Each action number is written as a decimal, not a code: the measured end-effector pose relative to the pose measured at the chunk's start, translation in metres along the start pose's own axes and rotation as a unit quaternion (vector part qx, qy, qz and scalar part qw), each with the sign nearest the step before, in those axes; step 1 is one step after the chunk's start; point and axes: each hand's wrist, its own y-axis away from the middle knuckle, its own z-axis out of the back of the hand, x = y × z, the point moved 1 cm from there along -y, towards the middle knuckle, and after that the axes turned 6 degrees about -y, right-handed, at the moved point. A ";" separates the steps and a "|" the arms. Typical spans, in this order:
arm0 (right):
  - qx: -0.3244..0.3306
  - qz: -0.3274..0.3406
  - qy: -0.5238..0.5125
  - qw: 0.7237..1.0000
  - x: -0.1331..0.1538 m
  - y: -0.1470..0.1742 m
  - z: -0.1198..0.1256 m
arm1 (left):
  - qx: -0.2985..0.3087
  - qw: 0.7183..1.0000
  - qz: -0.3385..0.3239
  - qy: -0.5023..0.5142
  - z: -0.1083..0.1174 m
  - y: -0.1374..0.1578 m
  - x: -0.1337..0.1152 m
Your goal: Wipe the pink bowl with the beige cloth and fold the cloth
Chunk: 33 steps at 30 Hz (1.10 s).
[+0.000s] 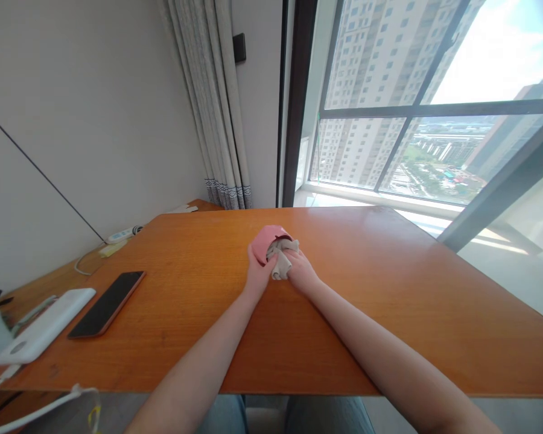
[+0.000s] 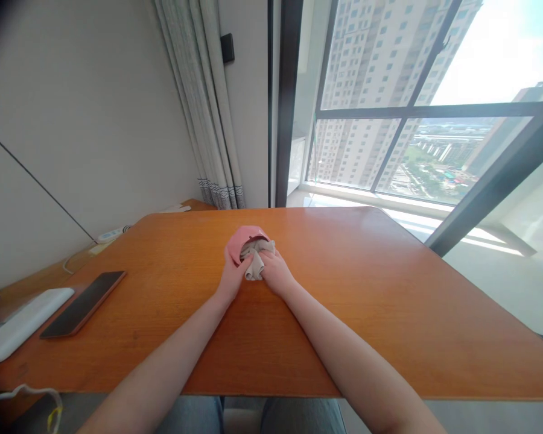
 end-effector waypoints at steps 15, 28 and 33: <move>-0.004 0.001 -0.011 1.000 0.006 -0.002 -0.002 | -0.034 0.997 -0.055 -0.044 0.004 0.008 -0.014; 0.010 0.004 -0.022 1.000 0.003 -0.004 0.004 | -0.011 0.997 -0.063 -0.046 0.007 0.005 -0.011; 0.024 0.030 -0.012 0.999 0.004 -0.005 0.003 | 0.004 0.981 -0.090 -0.171 0.019 -0.001 -0.015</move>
